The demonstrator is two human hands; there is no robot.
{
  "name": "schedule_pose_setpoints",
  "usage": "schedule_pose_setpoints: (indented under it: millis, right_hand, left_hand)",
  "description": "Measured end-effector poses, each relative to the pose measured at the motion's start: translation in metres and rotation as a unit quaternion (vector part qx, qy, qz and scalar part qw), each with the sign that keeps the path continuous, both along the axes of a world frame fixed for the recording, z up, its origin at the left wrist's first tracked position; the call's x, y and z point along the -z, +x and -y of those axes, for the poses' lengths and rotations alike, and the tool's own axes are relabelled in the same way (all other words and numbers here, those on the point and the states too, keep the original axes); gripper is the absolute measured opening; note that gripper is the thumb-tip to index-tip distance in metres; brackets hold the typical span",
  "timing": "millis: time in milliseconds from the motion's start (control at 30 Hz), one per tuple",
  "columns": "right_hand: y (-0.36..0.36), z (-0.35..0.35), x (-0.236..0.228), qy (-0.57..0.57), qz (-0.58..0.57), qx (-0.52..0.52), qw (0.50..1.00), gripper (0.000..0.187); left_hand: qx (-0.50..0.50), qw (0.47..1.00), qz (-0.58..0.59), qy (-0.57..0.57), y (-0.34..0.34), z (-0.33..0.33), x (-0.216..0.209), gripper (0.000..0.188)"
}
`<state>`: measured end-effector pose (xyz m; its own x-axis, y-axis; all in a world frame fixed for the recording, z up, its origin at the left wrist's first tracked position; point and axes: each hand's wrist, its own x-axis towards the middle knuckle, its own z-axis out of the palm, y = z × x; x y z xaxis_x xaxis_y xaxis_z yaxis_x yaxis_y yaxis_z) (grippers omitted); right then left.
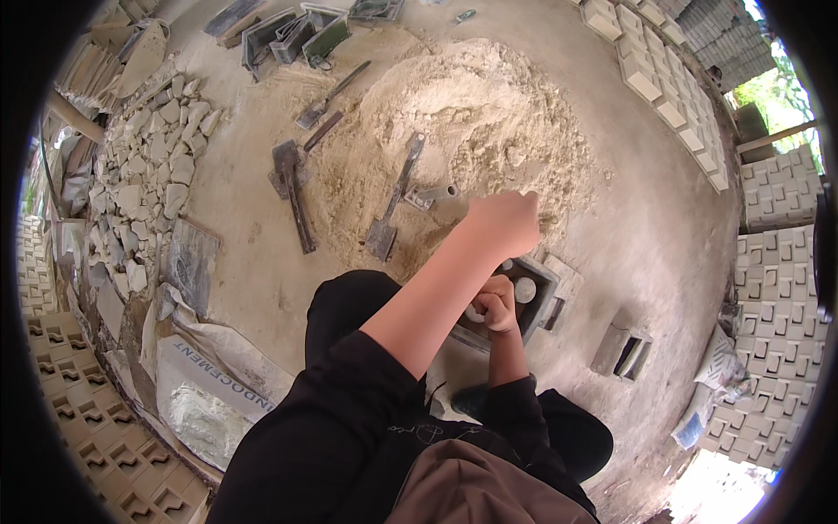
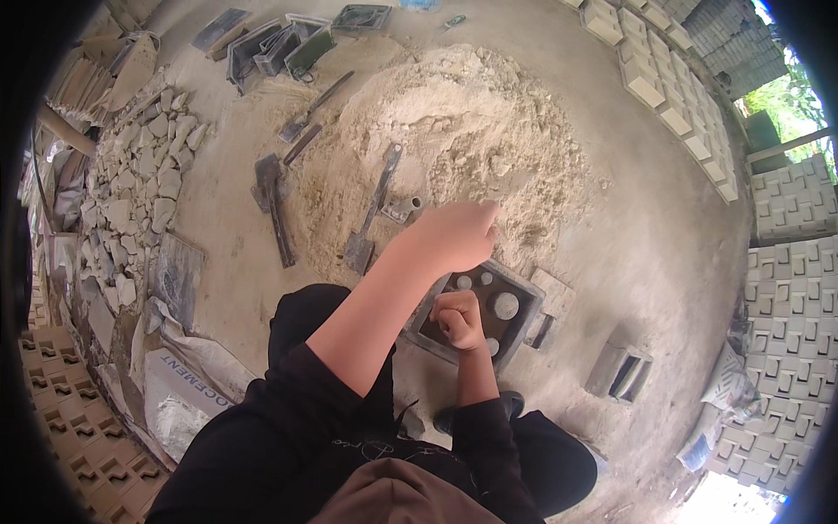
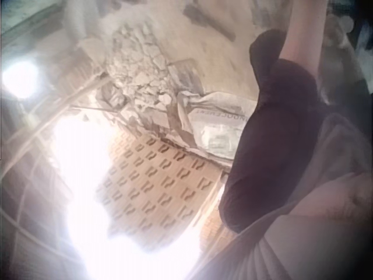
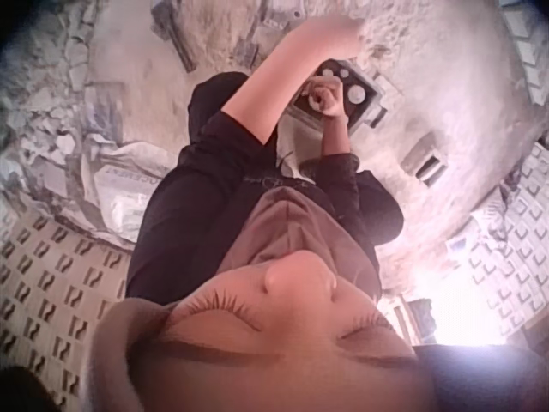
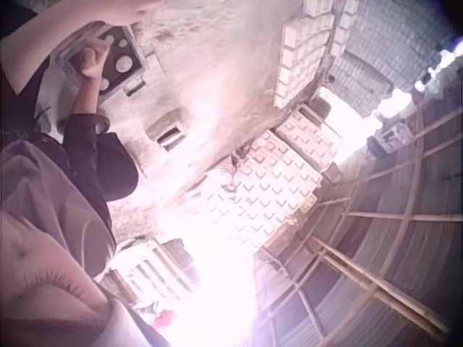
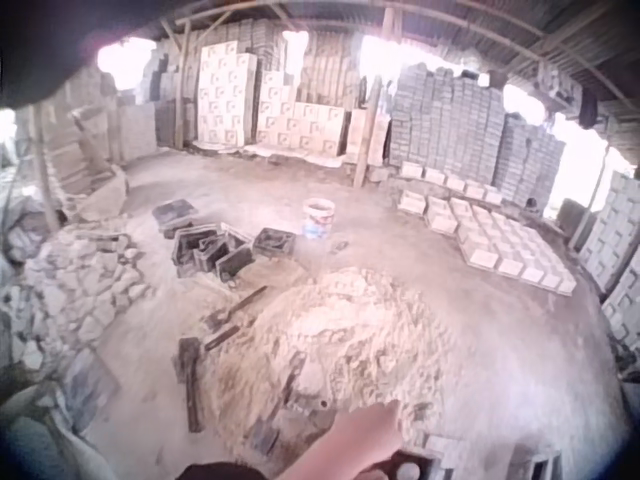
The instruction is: The person cleans out circular openings in a square metal mold using a small stick, removes the excess material, and then lifts the lid off the mold.
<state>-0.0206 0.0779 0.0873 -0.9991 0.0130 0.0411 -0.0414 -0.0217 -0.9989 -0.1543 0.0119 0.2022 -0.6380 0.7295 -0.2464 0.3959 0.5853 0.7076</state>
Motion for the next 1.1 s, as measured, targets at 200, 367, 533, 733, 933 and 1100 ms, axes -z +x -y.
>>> schedule_pose_setpoints:
  millis: [200, 367, 533, 733, 933, 1100]
  right_hand:
    - [-0.002, -0.013, 0.001, -0.111, -0.069, 0.115, 0.985, 0.033]
    - [-0.006, -0.023, 0.011, -0.16, -0.037, 0.19, 0.968, 0.043]
    - [-0.016, -0.023, 0.003, -0.144, -0.104, 0.155, 0.972, 0.041]
    - [-0.025, -0.024, 0.003, -0.092, -0.097, 0.191, 0.972, 0.038]
    - [-0.028, -0.041, 0.024, 0.03, -0.144, 0.251, 0.957, 0.037]
    - [-0.046, -0.047, -0.014, -0.051, -0.1, 0.268, 0.957, 0.037]
  left_hand:
    - [-0.013, 1.0, -0.009, 0.024, 0.003, -0.002, 0.004, 0.021]
    - [-0.019, 0.996, -0.073, 0.051, -0.002, -0.002, 0.011, 0.021]
    - [0.008, 0.999, -0.016, 0.03, 0.002, 0.0, 0.006, 0.02]
    - [-0.002, 0.999, -0.032, 0.02, -0.001, 0.004, 0.003, 0.025]
    - [0.03, 0.999, 0.02, -0.033, -0.004, 0.001, -0.009, 0.036]
    - [0.031, 0.998, 0.033, -0.034, -0.001, 0.002, -0.015, 0.036]
